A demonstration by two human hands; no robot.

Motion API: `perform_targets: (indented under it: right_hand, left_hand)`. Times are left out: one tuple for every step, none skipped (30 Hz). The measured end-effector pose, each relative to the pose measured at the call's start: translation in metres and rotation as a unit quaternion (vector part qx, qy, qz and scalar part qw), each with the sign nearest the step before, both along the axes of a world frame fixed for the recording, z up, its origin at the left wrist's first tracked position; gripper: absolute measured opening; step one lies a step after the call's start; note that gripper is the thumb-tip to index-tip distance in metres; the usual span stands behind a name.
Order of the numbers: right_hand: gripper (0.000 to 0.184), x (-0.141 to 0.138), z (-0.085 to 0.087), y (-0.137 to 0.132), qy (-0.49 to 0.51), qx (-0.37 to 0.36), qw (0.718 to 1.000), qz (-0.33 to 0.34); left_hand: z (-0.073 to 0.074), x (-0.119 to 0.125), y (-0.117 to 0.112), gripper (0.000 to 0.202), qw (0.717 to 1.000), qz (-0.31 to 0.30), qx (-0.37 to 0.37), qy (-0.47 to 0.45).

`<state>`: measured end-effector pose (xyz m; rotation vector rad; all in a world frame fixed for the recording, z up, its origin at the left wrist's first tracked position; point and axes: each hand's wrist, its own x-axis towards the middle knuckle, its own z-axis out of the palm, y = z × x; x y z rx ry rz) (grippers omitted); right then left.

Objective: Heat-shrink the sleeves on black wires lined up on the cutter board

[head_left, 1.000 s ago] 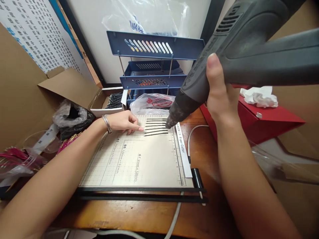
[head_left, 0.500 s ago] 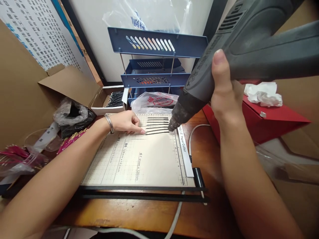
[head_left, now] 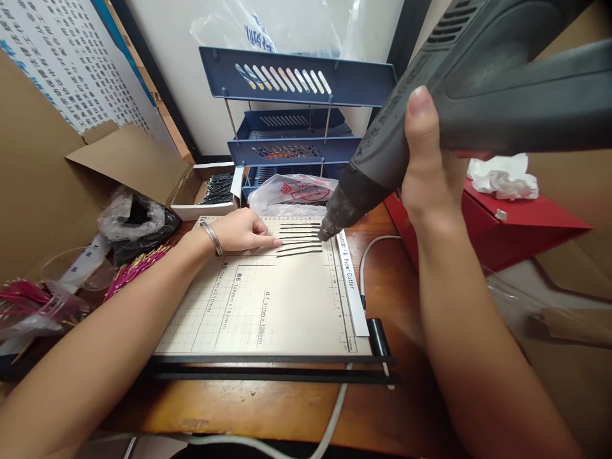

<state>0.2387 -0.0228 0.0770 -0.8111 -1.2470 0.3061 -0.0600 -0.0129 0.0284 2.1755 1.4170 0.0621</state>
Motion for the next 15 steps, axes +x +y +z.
perform_targets:
  right_hand:
    - [0.045,0.001,-0.001,0.002,0.002,0.000,1.000,0.003]
    - [0.047,0.002,-0.001,0.003,0.004,0.003,1.000,0.004]
    - [0.048,0.003,-0.002,0.004,0.005,0.007,1.000,0.001]
    - [0.049,0.004,-0.002,0.006,0.004,0.011,1.000,-0.003]
    - [0.050,0.005,-0.003,0.007,0.004,0.013,1.000,-0.007]
    - [0.052,0.007,-0.004,0.008,0.004,0.013,1.000,-0.012]
    - [0.053,0.008,-0.005,0.010,0.001,0.012,1.000,-0.015]
    - [0.052,0.010,-0.006,0.011,-0.005,0.010,1.000,-0.017]
    - [0.051,0.011,-0.007,0.012,-0.014,0.009,1.000,-0.016]
    - [0.049,0.012,-0.009,0.013,-0.023,0.008,1.000,-0.015]
    - [0.048,0.013,-0.010,0.014,-0.027,0.005,1.000,-0.015]
    - [0.047,0.013,-0.012,0.014,-0.022,-0.001,1.000,-0.011]
    - [0.048,0.012,-0.012,0.014,-0.011,-0.007,1.000,-0.004]
    - [0.050,0.011,-0.013,0.014,0.000,-0.013,1.000,0.004]
    - [0.050,0.010,-0.013,0.014,0.008,-0.016,1.000,0.011]
  left_hand:
    - [-0.001,0.000,0.001,0.064,1.000,-0.002,0.016,0.006]
    - [-0.002,0.000,0.001,0.064,1.000,0.000,0.026,0.010]
    - [-0.003,0.000,0.002,0.065,0.999,0.004,0.032,0.013]
    - [-0.004,-0.001,0.002,0.066,0.999,0.008,0.036,0.016]
    - [-0.004,-0.002,0.003,0.066,0.999,0.012,0.041,0.019]
    - [-0.005,-0.003,0.003,0.067,0.998,0.017,0.051,0.022]
    - [-0.006,-0.004,0.003,0.068,0.997,0.022,0.067,0.026]
    - [-0.007,-0.005,0.004,0.069,0.995,0.030,0.087,0.032]
    - [-0.007,-0.006,0.005,0.070,0.992,0.038,0.109,0.040]
    - [-0.008,-0.007,0.006,0.070,0.989,0.049,0.127,0.049]
    - [-0.008,-0.008,0.006,0.071,0.987,0.061,0.138,0.057]
    - [-0.009,-0.009,0.007,0.071,0.986,0.074,0.140,0.062]
    - [-0.009,-0.009,0.008,0.071,0.985,0.085,0.136,0.064]
    - [-0.010,-0.010,0.009,0.071,0.985,0.092,0.130,0.062]
    - [-0.011,-0.010,0.010,0.071,0.986,0.095,0.127,0.060]
